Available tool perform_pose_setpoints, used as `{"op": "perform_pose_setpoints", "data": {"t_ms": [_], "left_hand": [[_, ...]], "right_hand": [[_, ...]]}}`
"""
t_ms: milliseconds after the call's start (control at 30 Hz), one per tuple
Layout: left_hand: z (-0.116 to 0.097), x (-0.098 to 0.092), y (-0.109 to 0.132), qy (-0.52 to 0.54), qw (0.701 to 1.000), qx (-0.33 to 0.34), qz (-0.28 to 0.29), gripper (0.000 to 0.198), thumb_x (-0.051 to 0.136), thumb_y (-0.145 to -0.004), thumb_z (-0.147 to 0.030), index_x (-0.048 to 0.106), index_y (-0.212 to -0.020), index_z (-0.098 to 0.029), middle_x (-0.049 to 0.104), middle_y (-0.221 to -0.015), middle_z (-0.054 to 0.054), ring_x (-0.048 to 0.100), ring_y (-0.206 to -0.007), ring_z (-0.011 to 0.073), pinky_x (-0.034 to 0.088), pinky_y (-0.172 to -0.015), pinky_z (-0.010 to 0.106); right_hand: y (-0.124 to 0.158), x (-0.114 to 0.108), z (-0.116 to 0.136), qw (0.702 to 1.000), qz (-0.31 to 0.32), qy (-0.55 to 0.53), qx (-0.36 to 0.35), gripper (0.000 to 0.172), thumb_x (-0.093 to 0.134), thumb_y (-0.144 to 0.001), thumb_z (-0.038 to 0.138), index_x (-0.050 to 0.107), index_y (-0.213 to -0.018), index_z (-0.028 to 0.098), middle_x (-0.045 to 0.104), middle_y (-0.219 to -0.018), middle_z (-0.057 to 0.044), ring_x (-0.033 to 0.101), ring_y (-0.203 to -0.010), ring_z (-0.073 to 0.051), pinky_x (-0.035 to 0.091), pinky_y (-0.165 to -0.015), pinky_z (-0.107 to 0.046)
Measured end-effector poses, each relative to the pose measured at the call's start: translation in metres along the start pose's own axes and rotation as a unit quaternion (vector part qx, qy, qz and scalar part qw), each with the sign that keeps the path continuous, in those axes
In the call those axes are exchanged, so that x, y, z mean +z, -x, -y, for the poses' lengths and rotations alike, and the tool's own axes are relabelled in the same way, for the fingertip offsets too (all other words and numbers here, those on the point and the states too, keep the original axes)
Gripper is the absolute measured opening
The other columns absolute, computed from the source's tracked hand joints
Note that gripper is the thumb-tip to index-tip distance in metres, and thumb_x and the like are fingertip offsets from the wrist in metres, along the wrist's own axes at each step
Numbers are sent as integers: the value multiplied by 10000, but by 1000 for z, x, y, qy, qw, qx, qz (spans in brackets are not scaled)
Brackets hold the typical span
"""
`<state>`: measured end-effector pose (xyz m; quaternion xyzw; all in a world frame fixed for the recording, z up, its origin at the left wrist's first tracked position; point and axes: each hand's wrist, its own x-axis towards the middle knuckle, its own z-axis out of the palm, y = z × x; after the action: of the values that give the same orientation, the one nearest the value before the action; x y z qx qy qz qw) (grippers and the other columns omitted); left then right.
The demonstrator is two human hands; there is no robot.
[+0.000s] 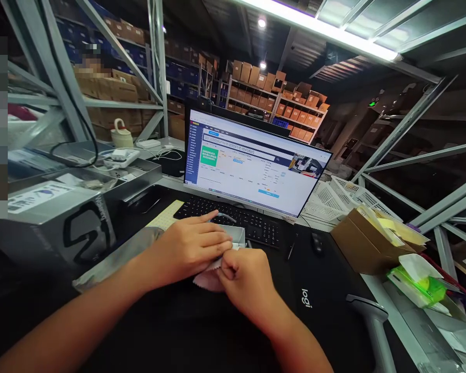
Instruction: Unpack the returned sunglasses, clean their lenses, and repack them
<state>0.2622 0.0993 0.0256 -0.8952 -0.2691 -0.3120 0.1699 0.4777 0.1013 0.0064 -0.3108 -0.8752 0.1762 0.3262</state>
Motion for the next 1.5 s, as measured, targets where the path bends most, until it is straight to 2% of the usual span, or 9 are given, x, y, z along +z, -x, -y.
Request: {"op": "perform_pose_setpoints", "data": {"t_ms": [100, 333, 433, 633, 900, 1100, 1200, 1367, 1500], "left_hand": [[1, -6, 2, -29, 1000, 1, -1, 148, 552, -923, -172, 662, -1018, -197, 750, -998, 18, 678, -973, 163, 361, -1161, 473], [17, -34, 12, 36, 999, -34, -5, 260, 658, -863, -229, 656, -1123, -227, 748, -1059, 10, 689, -984, 171, 381, -1150, 481], [4, -28, 6, 29, 999, -37, 6, 230, 632, -875, -215, 658, -1104, -206, 746, -1041, 20, 689, -959, 172, 405, -1132, 485], [-12, -14, -4, -40, 999, 12, -14, 153, 532, -931, -145, 667, -994, -180, 755, -965, 23, 686, -964, 168, 396, -1143, 470], [12, -28, 5, 58, 998, -36, -1, 221, 636, -864, -210, 678, -1080, -228, 751, -1033, 9, 692, -958, 164, 378, -1152, 482], [-13, -8, -6, -38, 999, -2, -3, 166, 533, -928, -136, 668, -1009, -189, 745, -926, 10, 684, -908, 142, 357, -1177, 466], [-19, -4, -9, -84, 995, 7, -43, 270, 532, -938, -126, 621, -1185, -188, 703, -1188, 65, 611, -1185, 198, 310, -1202, 507], [-22, -11, -3, -104, 968, -190, -129, 498, 567, -867, -98, 499, -1354, -181, 583, -1344, 139, 547, -1253, 293, 444, -1089, 521], [-31, 1, 3, -41, 968, -241, -54, 584, 597, -758, -107, 493, -1323, -208, 612, -1267, 107, 611, -1131, 285, 565, -938, 454]], "right_hand": [[-6, 20, 6, 996, -83, -8, -28, 407, 567, -756, 82, 228, -569, 206, 297, -521, 67, 264, -500, -85, 181, -491, -241], [-1, -22, -7, 971, 166, -167, -46, 484, 601, -791, 96, 190, -561, 206, 321, -520, 66, 296, -506, -79, 222, -499, -231], [4, -21, -2, 982, 139, -126, -28, 462, 583, -769, 63, 191, -569, 201, 281, -522, 70, 250, -504, -75, 193, -491, -234], [-1, 9, 6, 997, -53, -4, -59, 402, 533, -771, 50, 213, -573, 191, 256, -526, 70, 215, -498, -71, 166, -486, -239], [0, -26, -12, 990, 101, -83, -52, 431, 584, -749, 64, 217, -570, 201, 301, -511, 77, 252, -510, -76, 205, -497, -231], [-3, -5, -1, 997, -54, -28, -43, 351, 499, -683, 8, 224, -585, 202, 269, -517, 77, 228, -494, -71, 178, -473, -226], [-4, -3, -1, 991, -119, -15, -62, 317, 447, -676, 3, 216, -593, 204, 262, -521, 72, 227, -495, -75, 181, -479, -228], [-4, -18, -15, 967, -234, -94, 39, 351, 508, -736, 75, 227, -591, 227, 270, -532, 69, 248, -506, -91, 214, -462, -221], [-6, -16, -18, 951, -250, -171, 60, 373, 563, -792, 166, 264, -579, 230, 330, -548, 58, 305, -519, -99, 287, -479, -218]]}}
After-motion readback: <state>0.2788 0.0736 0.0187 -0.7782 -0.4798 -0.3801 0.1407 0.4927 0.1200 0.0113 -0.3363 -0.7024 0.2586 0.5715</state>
